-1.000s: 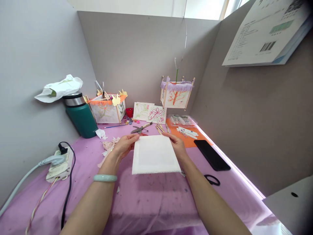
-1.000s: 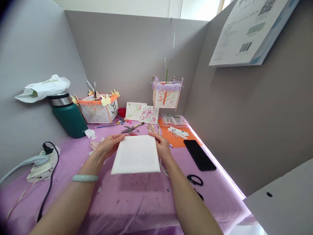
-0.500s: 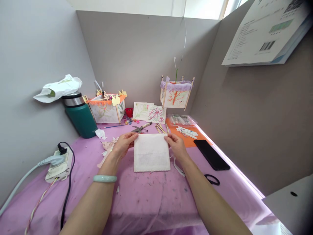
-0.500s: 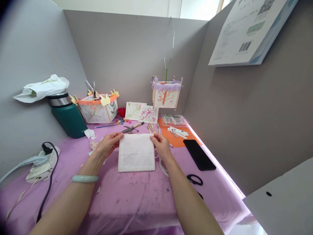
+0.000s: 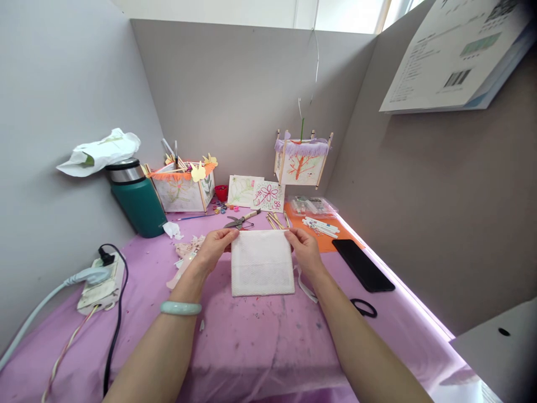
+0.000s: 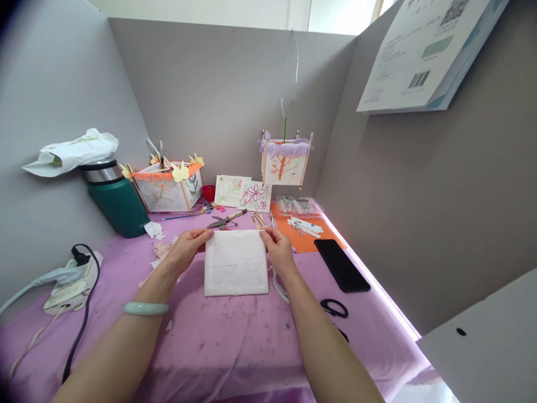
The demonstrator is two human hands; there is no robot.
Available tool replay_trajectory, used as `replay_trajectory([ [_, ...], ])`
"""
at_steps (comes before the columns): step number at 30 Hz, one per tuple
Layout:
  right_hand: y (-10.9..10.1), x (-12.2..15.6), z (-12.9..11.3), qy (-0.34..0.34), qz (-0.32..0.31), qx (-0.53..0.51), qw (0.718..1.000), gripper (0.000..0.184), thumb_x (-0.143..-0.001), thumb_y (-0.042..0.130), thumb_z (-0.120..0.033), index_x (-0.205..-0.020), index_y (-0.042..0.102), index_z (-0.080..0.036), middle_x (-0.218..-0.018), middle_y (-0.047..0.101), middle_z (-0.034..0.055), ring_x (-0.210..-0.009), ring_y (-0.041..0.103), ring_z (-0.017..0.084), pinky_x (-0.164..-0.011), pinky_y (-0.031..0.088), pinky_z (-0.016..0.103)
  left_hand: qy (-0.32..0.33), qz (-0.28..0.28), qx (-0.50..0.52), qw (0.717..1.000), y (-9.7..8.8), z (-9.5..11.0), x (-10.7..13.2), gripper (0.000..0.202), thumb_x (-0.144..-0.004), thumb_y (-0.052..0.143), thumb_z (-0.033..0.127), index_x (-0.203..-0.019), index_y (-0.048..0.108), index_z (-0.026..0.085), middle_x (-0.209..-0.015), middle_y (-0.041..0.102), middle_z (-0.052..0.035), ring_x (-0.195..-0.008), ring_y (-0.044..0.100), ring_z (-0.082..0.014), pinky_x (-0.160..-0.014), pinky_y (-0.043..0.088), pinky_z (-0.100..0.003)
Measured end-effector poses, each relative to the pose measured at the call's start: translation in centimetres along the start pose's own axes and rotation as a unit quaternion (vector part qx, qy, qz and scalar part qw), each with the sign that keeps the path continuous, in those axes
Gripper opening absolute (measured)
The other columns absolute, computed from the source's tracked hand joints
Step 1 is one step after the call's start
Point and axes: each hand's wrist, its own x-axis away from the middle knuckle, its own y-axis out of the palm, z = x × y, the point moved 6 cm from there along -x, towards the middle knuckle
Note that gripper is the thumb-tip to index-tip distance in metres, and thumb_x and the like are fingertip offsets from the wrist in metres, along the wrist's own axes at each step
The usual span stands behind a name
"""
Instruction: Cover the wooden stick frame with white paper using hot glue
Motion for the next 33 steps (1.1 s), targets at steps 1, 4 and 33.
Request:
replay_trajectory([
  [1,0.0,0.0,0.0,0.001,-0.001,-0.002,1.000,0.029,-0.073,0.066,-0.046,-0.082,0.066,-0.019,-0.063,0.056,-0.0034,-0.055,0.045,0.012,-0.052,0.037,0.024,0.008,0.004,-0.011,1.000,-0.1,0.2,0.0,0.044,-0.064,0.073,0.053,-0.081,0.071,0.013,-0.072,0.068,-0.0032,-0.064,0.058,-0.0153,-0.063,0.045,-0.026],
  [4,0.1,0.0,0.0,0.005,-0.009,-0.008,1.000,0.029,-0.073,0.066,-0.047,-0.081,0.066,-0.019,-0.059,0.054,-0.0042,-0.052,0.043,0.011,-0.049,0.035,0.025,0.047,0.017,-0.069,0.996,-0.2,1.1,-0.1,0.043,-0.066,0.071,0.051,-0.092,0.071,0.016,-0.086,0.072,-0.0049,-0.073,0.060,-0.0178,-0.066,0.043,-0.026],
  [33,-3.4,4.6,-2.1,0.053,-0.147,0.599,0.785,0.013,-0.078,0.055,-0.023,-0.069,0.064,-0.020,-0.072,0.066,0.0044,-0.067,0.056,0.018,-0.054,0.027,0.027,0.106,-0.059,-0.487,0.865,2.4,-0.7,-0.8,0.025,-0.078,0.050,0.031,-0.067,0.070,0.019,-0.066,0.067,0.0002,-0.064,0.057,-0.0139,-0.060,0.036,-0.023],
])
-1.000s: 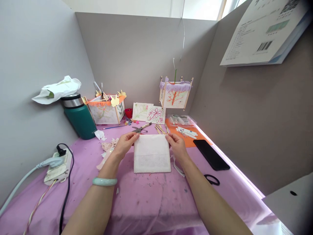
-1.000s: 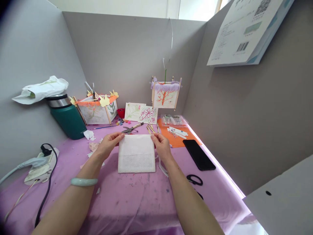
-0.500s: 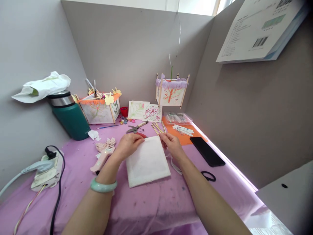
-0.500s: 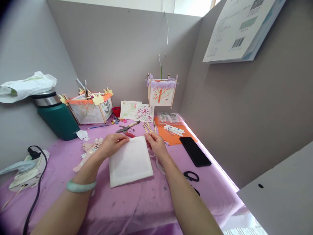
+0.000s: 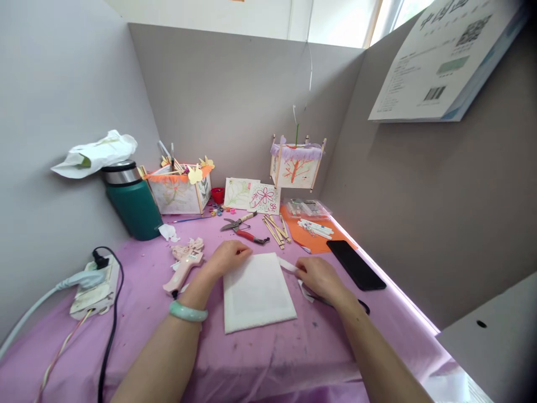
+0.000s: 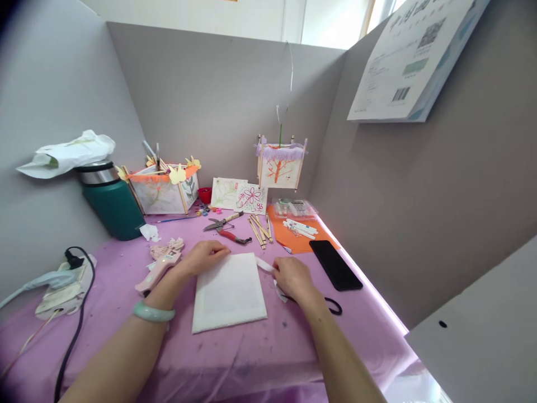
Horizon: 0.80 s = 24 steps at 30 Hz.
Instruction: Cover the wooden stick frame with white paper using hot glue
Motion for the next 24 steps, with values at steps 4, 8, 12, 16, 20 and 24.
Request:
replay_trajectory([
  [4,-1.6,-1.5,-0.1,0.011,0.133,-0.075,0.988,0.022,-0.083,0.048,-0.031,-0.069,0.061,-0.020,-0.067,0.063,0.0027,-0.062,0.054,0.017,-0.054,0.029,0.026,-0.071,0.068,-0.043,0.994,-2.3,-2.4,0.1,0.035,-0.087,0.039,0.030,-0.101,0.069,0.019,-0.100,0.071,-0.0059,-0.090,0.062,-0.0200,-0.078,0.042,-0.027],
  [8,-2.5,-4.0,-2.5,-0.018,0.195,-0.172,0.965,0.020,-0.079,0.052,-0.034,-0.067,0.060,-0.020,-0.060,0.059,-0.0004,-0.060,0.052,0.016,-0.056,0.032,0.024,-0.098,0.033,-0.088,0.991,-2.0,-3.8,0.3,0.027,-0.079,0.050,0.023,-0.095,0.071,0.020,-0.103,0.071,-0.0071,-0.093,0.063,-0.0220,-0.081,0.044,-0.029],
  [12,-1.1,-5.5,-5.3,-0.068,0.194,-0.227,0.952,0.021,-0.079,0.053,-0.037,-0.067,0.061,-0.020,-0.058,0.057,-0.0017,-0.058,0.051,0.015,-0.056,0.033,0.024,-0.088,-0.025,-0.123,0.988,0.0,-3.5,0.4,0.020,-0.072,0.055,0.016,-0.083,0.071,0.020,-0.096,0.071,-0.0075,-0.088,0.064,-0.0214,-0.078,0.046,-0.028],
  [16,1.2,-5.6,-5.4,-0.090,0.211,-0.254,0.940,0.022,-0.081,0.053,-0.038,-0.069,0.061,-0.020,-0.059,0.058,-0.0020,-0.058,0.052,0.014,-0.058,0.035,0.024,-0.103,-0.028,-0.142,0.984,0.4,-3.1,0.5,0.019,-0.076,0.051,0.017,-0.083,0.069,0.017,-0.092,0.071,-0.0108,-0.090,0.064,-0.0239,-0.077,0.046,-0.031],
  [20,2.1,-5.4,-4.6,-0.100,0.225,-0.262,0.933,0.022,-0.082,0.053,-0.038,-0.073,0.061,-0.020,-0.061,0.059,-0.0017,-0.058,0.053,0.014,-0.058,0.035,0.024,-0.111,-0.004,-0.134,0.985,-2.2,-2.4,1.0,0.022,-0.081,0.046,0.020,-0.090,0.066,0.019,-0.091,0.071,-0.0067,-0.085,0.064,-0.0189,-0.073,0.045,-0.026],
  [24,1.8,-5.3,-4.7,-0.116,0.236,-0.240,0.935,0.021,-0.083,0.054,-0.037,-0.073,0.061,-0.020,-0.063,0.061,-0.0009,-0.058,0.053,0.015,-0.057,0.034,0.024,-0.111,0.004,-0.130,0.985,-6.6,-2.0,3.2,0.022,-0.082,0.045,0.024,-0.090,0.066,0.021,-0.083,0.072,-0.0014,-0.071,0.064,-0.0144,-0.064,0.043,-0.023],
])
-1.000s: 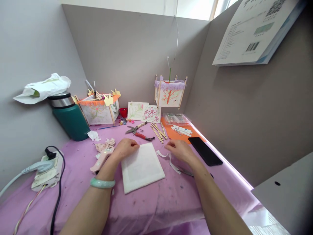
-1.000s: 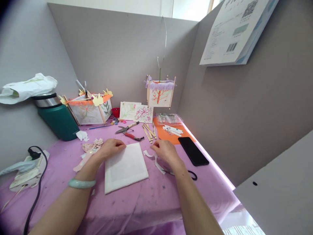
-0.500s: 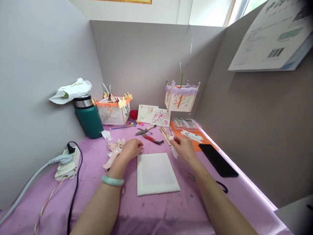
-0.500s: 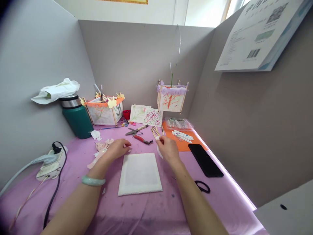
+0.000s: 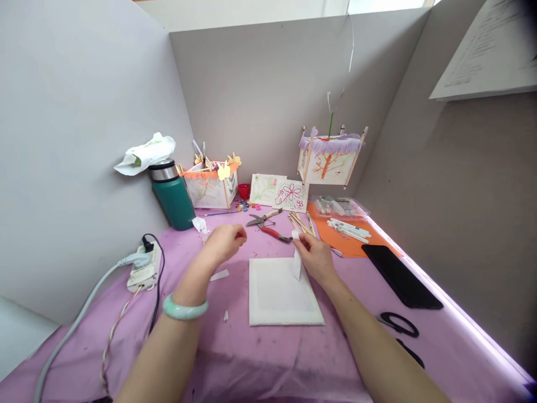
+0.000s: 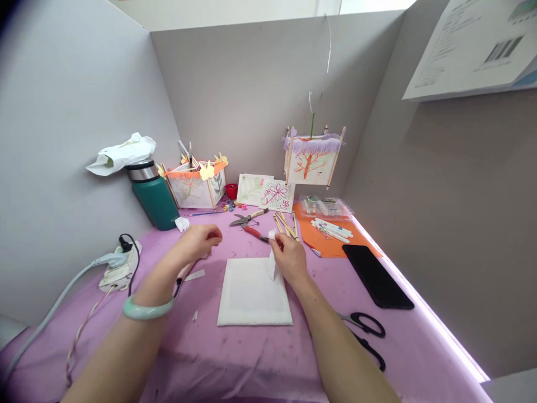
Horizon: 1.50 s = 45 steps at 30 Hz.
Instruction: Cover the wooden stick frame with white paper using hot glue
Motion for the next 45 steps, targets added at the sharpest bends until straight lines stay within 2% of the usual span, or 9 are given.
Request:
replay_trajectory([
  [4,0.0,0.1,-0.7,-0.040,-0.007,0.021,0.999,0.018,-0.084,0.052,-0.033,-0.073,0.060,-0.021,-0.065,0.062,-0.0002,-0.060,0.055,0.015,-0.059,0.034,0.024,-0.016,-0.045,-0.080,0.996,-0.7,-1.8,3.2,0.020,-0.079,0.049,0.024,-0.081,0.069,0.023,-0.081,0.072,-0.0023,-0.077,0.064,-0.0179,-0.065,0.042,-0.025],
  [11,-0.1,0.4,-1.0,-0.068,-0.017,0.037,0.997,0.019,-0.086,0.051,-0.031,-0.072,0.058,-0.021,-0.065,0.061,-0.0002,-0.061,0.054,0.015,-0.058,0.032,0.024,-0.025,-0.068,-0.196,0.978,4.1,-2.1,6.7,0.030,-0.080,0.037,0.008,-0.091,0.065,0.012,-0.103,0.066,-0.0172,-0.085,0.065,-0.0250,-0.068,0.045,-0.032],
  [15,-0.1,0.3,-1.0,-0.067,-0.018,0.036,0.997,0.018,-0.086,0.051,-0.031,-0.073,0.058,-0.021,-0.066,0.062,-0.0002,-0.062,0.054,0.015,-0.059,0.032,0.024,-0.030,-0.056,-0.101,0.993,3.2,-1.8,7.4,0.023,-0.080,0.042,0.012,-0.087,0.063,0.016,-0.092,0.067,-0.0099,-0.082,0.063,-0.0206,-0.070,0.044,-0.028],
  [20,-0.1,0.3,-1.2,-0.067,-0.021,0.040,0.997,0.018,-0.086,0.051,-0.031,-0.074,0.059,-0.021,-0.067,0.062,0.0004,-0.063,0.055,0.015,-0.059,0.033,0.024,0.037,-0.144,0.039,0.988,2.4,0.2,10.5,0.015,-0.076,0.050,0.017,-0.079,0.064,0.023,-0.085,0.066,-0.0003,-0.076,0.061,-0.0146,-0.068,0.044,-0.024],
  [27,0.1,0.6,-1.2,-0.077,-0.029,0.043,0.996,0.020,-0.087,0.049,-0.033,-0.077,0.062,-0.020,-0.069,0.064,0.0019,-0.064,0.056,0.016,-0.061,0.033,0.026,0.034,-0.160,-0.146,0.976,5.3,2.0,14.1,0.027,-0.079,0.038,0.008,-0.090,0.060,0.019,-0.093,0.064,-0.0092,-0.081,0.061,-0.0227,-0.068,0.043,-0.032],
  [30,0.3,0.5,-1.0,-0.075,-0.028,0.045,0.996,0.019,-0.087,0.050,-0.033,-0.077,0.062,-0.021,-0.068,0.063,0.0011,-0.063,0.055,0.016,-0.061,0.033,0.026,0.036,-0.118,-0.139,0.983,4.6,1.2,12.4,0.026,-0.081,0.037,0.009,-0.090,0.059,0.019,-0.091,0.065,-0.0084,-0.079,0.061,-0.0214,-0.068,0.043,-0.031],
  [36,0.3,0.6,-1.1,-0.076,-0.031,0.051,0.995,0.020,-0.087,0.049,-0.032,-0.074,0.060,-0.021,-0.067,0.061,0.0005,-0.062,0.053,0.015,-0.060,0.032,0.025,-0.072,0.094,-0.112,0.987,-3.2,-5.0,2.2,0.022,-0.084,0.040,0.014,-0.089,0.060,0.020,-0.098,0.067,-0.0095,-0.093,0.061,-0.0221,-0.082,0.044,-0.031],
  [41,0.1,0.4,-1.1,-0.076,-0.028,0.048,0.996,0.021,-0.088,0.048,-0.031,-0.074,0.059,-0.020,-0.067,0.061,0.0009,-0.062,0.053,0.015,-0.060,0.033,0.025,-0.119,0.084,-0.110,0.983,-5.6,-9.3,-3.6,0.016,-0.074,0.053,0.009,-0.082,0.065,0.017,-0.103,0.066,-0.0166,-0.098,0.062,-0.0313,-0.083,0.046,-0.041],
  [45,0.1,0.3,-1.6,-0.055,-0.027,-0.005,0.998,0.020,-0.087,0.050,-0.032,-0.074,0.060,-0.021,-0.068,0.061,0.0006,-0.063,0.054,0.015,-0.060,0.035,0.026,-0.089,0.064,-0.064,0.992,-4.1,-6.7,-3.4,0.025,-0.077,0.060,0.023,-0.101,0.064,0.018,-0.115,0.063,-0.0143,-0.101,0.062,-0.0275,-0.084,0.049,-0.037],
])
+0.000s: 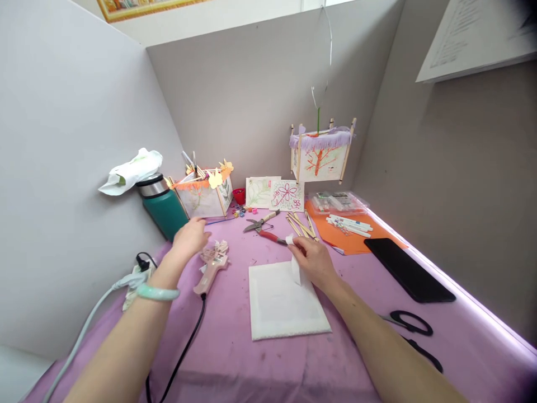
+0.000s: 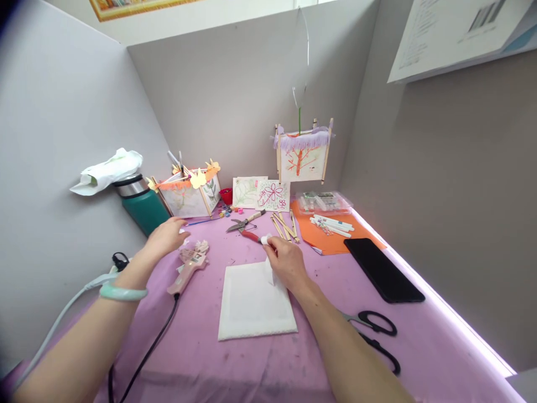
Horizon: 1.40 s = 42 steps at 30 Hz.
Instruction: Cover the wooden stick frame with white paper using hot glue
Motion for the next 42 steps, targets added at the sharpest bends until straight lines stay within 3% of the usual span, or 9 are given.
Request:
replay_trajectory([
  [5,1.7,0.3,-2.8,0.052,-0.065,-0.194,0.977,0.019,-0.086,0.051,-0.033,-0.083,0.064,-0.021,-0.061,0.059,-0.0020,-0.055,0.055,0.014,-0.054,0.041,0.024,0.153,-0.174,0.368,0.900,3.1,10.6,6.1,0.071,-0.070,0.070,0.029,-0.135,0.040,0.026,-0.100,0.069,-0.0048,-0.069,0.066,-0.0139,-0.060,0.053,-0.025],
  [8,2.3,0.2,-4.3,0.062,-0.086,-0.271,0.957,0.021,-0.086,0.051,-0.035,-0.088,0.065,-0.020,-0.061,0.059,-0.0019,-0.054,0.056,0.013,-0.052,0.043,0.023,0.116,-0.169,0.456,0.866,3.7,12.9,7.2,0.030,-0.075,0.061,0.020,-0.105,0.061,0.016,-0.070,0.067,-0.0012,-0.059,0.063,-0.0115,-0.058,0.052,-0.023],
  [18,3.0,-0.9,-2.4,0.073,-0.100,-0.226,0.966,0.018,-0.082,0.054,-0.030,-0.088,0.069,-0.021,-0.060,0.062,-0.0029,-0.056,0.061,0.013,-0.056,0.046,0.023,-0.062,0.153,0.217,0.962,-6.2,-1.2,1.6,0.018,-0.081,0.050,0.019,-0.092,0.063,0.014,-0.073,0.069,-0.0025,-0.082,0.068,-0.0219,-0.076,0.051,-0.033],
  [22,3.7,-1.3,-3.6,0.080,-0.103,-0.244,0.961,0.018,-0.083,0.053,-0.030,-0.084,0.069,-0.021,-0.057,0.060,-0.0028,-0.054,0.060,0.014,-0.055,0.046,0.024,-0.009,0.009,0.258,0.966,-3.8,2.4,3.0,0.026,-0.072,0.066,0.031,-0.095,0.066,0.018,-0.069,0.069,-0.0004,-0.068,0.068,-0.0191,-0.064,0.053,-0.030],
  [26,3.4,-2.4,-7.0,-0.009,-0.104,-0.267,0.958,0.020,-0.085,0.052,-0.030,-0.084,0.070,-0.022,-0.081,0.065,0.0015,-0.063,0.060,0.012,-0.058,0.047,0.023,0.084,-0.230,0.442,0.863,1.7,9.3,5.6,0.039,-0.067,0.070,0.030,-0.102,0.060,0.017,-0.081,0.071,-0.0039,-0.073,0.068,-0.0173,-0.067,0.055,-0.030],
  [31,2.8,-2.9,-5.8,0.008,-0.083,-0.273,0.958,0.024,-0.085,0.053,-0.031,-0.101,0.069,-0.021,-0.095,0.066,0.0046,-0.061,0.060,0.011,-0.057,0.047,0.024,0.008,-0.076,0.375,0.924,-0.1,3.5,1.8,0.019,-0.077,0.059,0.033,-0.084,0.057,0.016,-0.071,0.070,-0.0053,-0.068,0.068,-0.0178,-0.067,0.054,-0.030],
  [34,3.1,-2.4,-3.2,0.072,-0.074,-0.261,0.960,0.022,-0.085,0.052,-0.030,-0.093,0.070,-0.019,-0.092,0.068,0.0045,-0.058,0.061,0.011,-0.056,0.047,0.024,-0.034,0.036,0.052,0.997,-3.4,-2.0,-0.4,0.017,-0.082,0.050,0.026,-0.090,0.061,0.016,-0.086,0.071,-0.0073,-0.081,0.067,-0.0203,-0.074,0.051,-0.031],
  [37,3.5,-1.8,-1.9,0.086,-0.077,-0.246,0.962,0.022,-0.084,0.052,-0.029,-0.090,0.070,-0.019,-0.090,0.069,0.0041,-0.055,0.061,0.011,-0.055,0.046,0.024,-0.040,0.031,-0.062,0.997,-3.4,-3.6,-1.0,0.022,-0.074,0.059,0.022,-0.094,0.066,0.017,-0.109,0.067,-0.0115,-0.102,0.061,-0.0287,-0.085,0.047,-0.035],
  [42,3.9,-1.3,-2.0,0.040,-0.094,-0.207,0.973,0.021,-0.085,0.050,-0.025,-0.089,0.070,-0.019,-0.086,0.068,0.0028,-0.054,0.060,0.011,-0.058,0.046,0.024,-0.012,-0.095,-0.064,0.993,2.8,-0.3,-1.2,0.022,-0.070,0.064,0.040,-0.083,0.071,0.024,-0.094,0.072,-0.0064,-0.095,0.064,-0.0259,-0.082,0.046,-0.031],
])
